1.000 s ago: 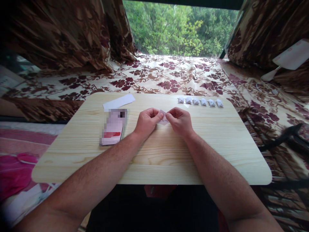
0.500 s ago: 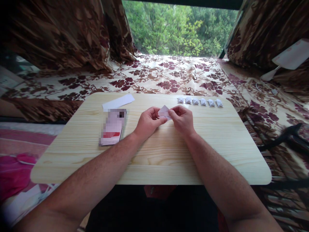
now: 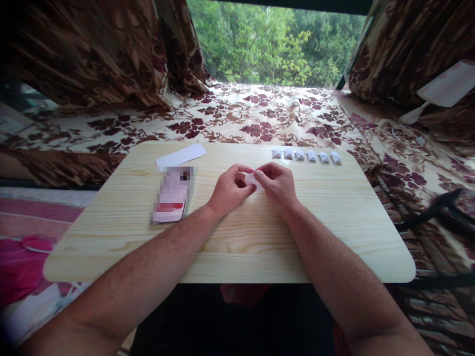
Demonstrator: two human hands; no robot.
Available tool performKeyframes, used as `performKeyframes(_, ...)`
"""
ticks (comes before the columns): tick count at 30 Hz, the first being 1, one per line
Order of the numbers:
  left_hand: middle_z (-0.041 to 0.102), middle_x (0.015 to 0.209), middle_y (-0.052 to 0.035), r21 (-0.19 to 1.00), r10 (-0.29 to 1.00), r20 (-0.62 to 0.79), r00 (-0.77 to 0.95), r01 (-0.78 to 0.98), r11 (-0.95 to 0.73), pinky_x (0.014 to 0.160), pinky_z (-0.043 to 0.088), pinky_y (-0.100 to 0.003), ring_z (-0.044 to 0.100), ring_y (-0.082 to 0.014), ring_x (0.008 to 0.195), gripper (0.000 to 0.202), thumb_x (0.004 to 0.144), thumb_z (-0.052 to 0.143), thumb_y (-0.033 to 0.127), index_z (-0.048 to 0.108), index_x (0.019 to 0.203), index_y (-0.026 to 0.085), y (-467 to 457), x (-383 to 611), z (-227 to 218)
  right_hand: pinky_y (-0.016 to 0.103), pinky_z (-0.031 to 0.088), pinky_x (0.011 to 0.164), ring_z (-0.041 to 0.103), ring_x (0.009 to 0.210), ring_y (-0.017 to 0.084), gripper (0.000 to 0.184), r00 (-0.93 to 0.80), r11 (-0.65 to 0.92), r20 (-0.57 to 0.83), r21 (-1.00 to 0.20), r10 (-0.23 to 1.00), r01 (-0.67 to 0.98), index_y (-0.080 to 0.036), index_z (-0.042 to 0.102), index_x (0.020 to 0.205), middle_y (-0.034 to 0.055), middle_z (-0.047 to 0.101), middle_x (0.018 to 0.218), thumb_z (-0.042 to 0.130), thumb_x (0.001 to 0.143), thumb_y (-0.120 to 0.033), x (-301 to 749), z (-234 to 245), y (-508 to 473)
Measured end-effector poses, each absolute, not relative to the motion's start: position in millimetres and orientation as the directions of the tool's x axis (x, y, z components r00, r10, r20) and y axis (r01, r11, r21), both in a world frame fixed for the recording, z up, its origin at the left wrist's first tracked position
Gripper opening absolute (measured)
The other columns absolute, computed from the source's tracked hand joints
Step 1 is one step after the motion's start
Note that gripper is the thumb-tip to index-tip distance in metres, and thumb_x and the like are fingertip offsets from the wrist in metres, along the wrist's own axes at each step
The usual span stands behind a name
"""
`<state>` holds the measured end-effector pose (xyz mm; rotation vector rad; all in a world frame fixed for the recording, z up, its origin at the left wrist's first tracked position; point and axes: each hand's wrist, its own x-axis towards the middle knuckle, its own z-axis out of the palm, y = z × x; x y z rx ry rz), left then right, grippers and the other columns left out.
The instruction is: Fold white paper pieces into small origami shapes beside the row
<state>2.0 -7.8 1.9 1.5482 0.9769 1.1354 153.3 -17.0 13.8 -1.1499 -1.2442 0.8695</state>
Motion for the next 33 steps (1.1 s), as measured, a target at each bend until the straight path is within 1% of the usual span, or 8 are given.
performKeyframes(4, 0.06, 0.063, 0.0041, 0.972, 0.958, 0.224, 0.177, 0.026, -0.232, 0.054, 0.04, -0.021, 0.052, -0.0089, 0.055, 0.029, 0.07, 0.07, 0.02, 0.062, 0.098, 0.018, -6, 2, 4, 0.025, 0.04, 0.054, 0.053, 0.057, 0.011, 0.015, 0.165, 0.251, 0.27, -0.959, 0.949, 0.131, -0.017, 0.067, 0.07, -0.0016, 0.062, 0.062, 0.073, 0.074, -0.029, 154, 14, -16)
performKeyframes(9, 0.066, 0.07, 0.0008, 0.976, 0.978, 0.193, 0.077, -0.116, -0.183, 0.058, 0.045, -0.023, 0.06, -0.0112, 0.061, 0.03, 0.07, 0.073, 0.021, 0.061, 0.097, 0.016, 1, -1, 4, 0.025, 0.036, 0.053, 0.049, 0.055, 0.01, 0.019, 0.129, 0.229, 0.253, -0.958, 0.959, 0.174, -0.017, 0.064, 0.066, -0.0018, 0.06, 0.059, 0.072, 0.075, -0.031, 154, 16, -17)
performKeyframes(12, 0.066, 0.072, 0.0008, 0.969, 0.982, 0.176, 0.063, -0.189, -0.162, 0.061, 0.048, -0.024, 0.062, -0.0114, 0.064, 0.031, 0.069, 0.074, 0.021, 0.062, 0.097, 0.016, 4, -2, 2, 0.025, 0.034, 0.053, 0.047, 0.053, 0.009, 0.02, 0.122, 0.224, 0.249, -0.956, 0.961, 0.188, -0.016, 0.063, 0.064, -0.0024, 0.058, 0.057, 0.072, 0.076, -0.03, 154, 16, -17)
performKeyframes(15, 0.066, 0.072, 0.0012, 0.962, 0.984, 0.16, 0.073, -0.234, -0.139, 0.06, 0.047, -0.023, 0.061, -0.0105, 0.062, 0.031, 0.068, 0.075, 0.02, 0.062, 0.096, 0.016, 5, -2, 1, 0.026, 0.034, 0.053, 0.047, 0.053, 0.01, 0.019, 0.124, 0.226, 0.25, -0.957, 0.96, 0.182, -0.016, 0.063, 0.065, -0.0024, 0.058, 0.057, 0.072, 0.076, -0.03, 155, 15, -17)
performKeyframes(20, 0.067, 0.072, 0.0009, 0.962, 0.985, 0.159, 0.073, -0.235, -0.138, 0.057, 0.046, -0.022, 0.06, -0.0098, 0.06, 0.03, 0.068, 0.076, 0.02, 0.063, 0.094, 0.015, 5, -2, 1, 0.026, 0.036, 0.055, 0.05, 0.054, 0.011, 0.017, 0.123, 0.222, 0.245, -0.959, 0.962, 0.175, -0.017, 0.065, 0.067, -0.0023, 0.059, 0.058, 0.071, 0.076, -0.03, 156, 14, -16)
performKeyframes(33, 0.069, 0.07, -0.0003, 0.965, 0.982, 0.132, 0.133, -0.243, -0.096, 0.059, 0.048, -0.023, 0.062, -0.0109, 0.061, 0.033, 0.066, 0.081, 0.026, 0.064, 0.093, 0.015, 2, -1, 5, 0.025, 0.036, 0.053, 0.049, 0.053, 0.01, 0.018, 0.069, 0.182, 0.199, -0.964, 0.978, 0.195, -0.016, 0.066, 0.066, -0.0018, 0.06, 0.058, 0.069, 0.078, -0.029, 155, 12, -17)
